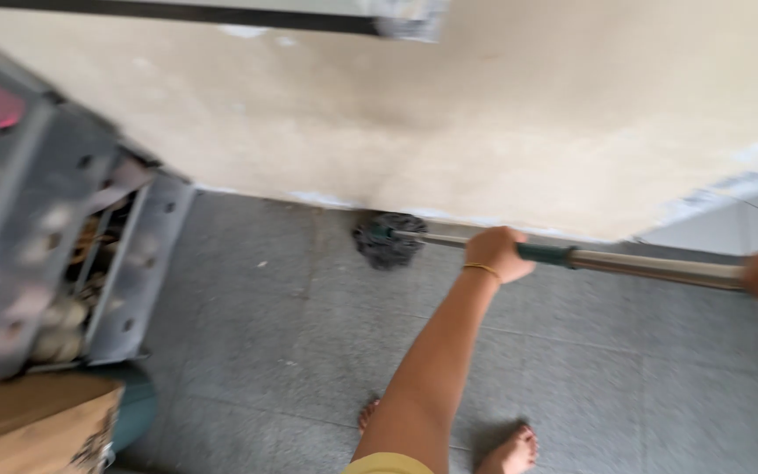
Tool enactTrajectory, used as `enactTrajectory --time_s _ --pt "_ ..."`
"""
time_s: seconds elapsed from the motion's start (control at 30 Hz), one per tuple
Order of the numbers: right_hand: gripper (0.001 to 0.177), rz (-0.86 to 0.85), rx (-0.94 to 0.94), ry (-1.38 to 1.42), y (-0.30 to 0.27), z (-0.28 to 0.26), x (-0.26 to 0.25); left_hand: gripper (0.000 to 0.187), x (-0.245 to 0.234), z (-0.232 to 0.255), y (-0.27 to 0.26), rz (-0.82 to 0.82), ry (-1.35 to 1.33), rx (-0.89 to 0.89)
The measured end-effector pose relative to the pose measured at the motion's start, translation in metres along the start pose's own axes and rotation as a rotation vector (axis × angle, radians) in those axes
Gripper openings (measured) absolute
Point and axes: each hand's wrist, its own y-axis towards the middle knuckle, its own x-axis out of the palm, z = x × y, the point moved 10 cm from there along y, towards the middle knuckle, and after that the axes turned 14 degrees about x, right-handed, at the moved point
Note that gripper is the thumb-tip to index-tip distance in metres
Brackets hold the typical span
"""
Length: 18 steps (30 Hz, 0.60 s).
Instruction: Mopping the floor using a string mop.
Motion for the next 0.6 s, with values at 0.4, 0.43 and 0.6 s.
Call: enactTrajectory --time_s 0.4,0.43,0.6 --pt "0.034 -0.046 0.208 0.186 0.273 0.138 0.420 0.042 -0.160 -0.353 -0.258 0.362 0.178 -0.574" --pt "0.034 -0.047 0.204 0.190 0.276 0.128 0.421 0.042 -0.161 -0.353 -0.265 0.365 0.183 -0.576" --pt "0.034 -0.121 0.256 0.207 0.259 0.093 0.393 0.038 -0.143 -0.300 -0.264 0.224 0.305 -0.554"
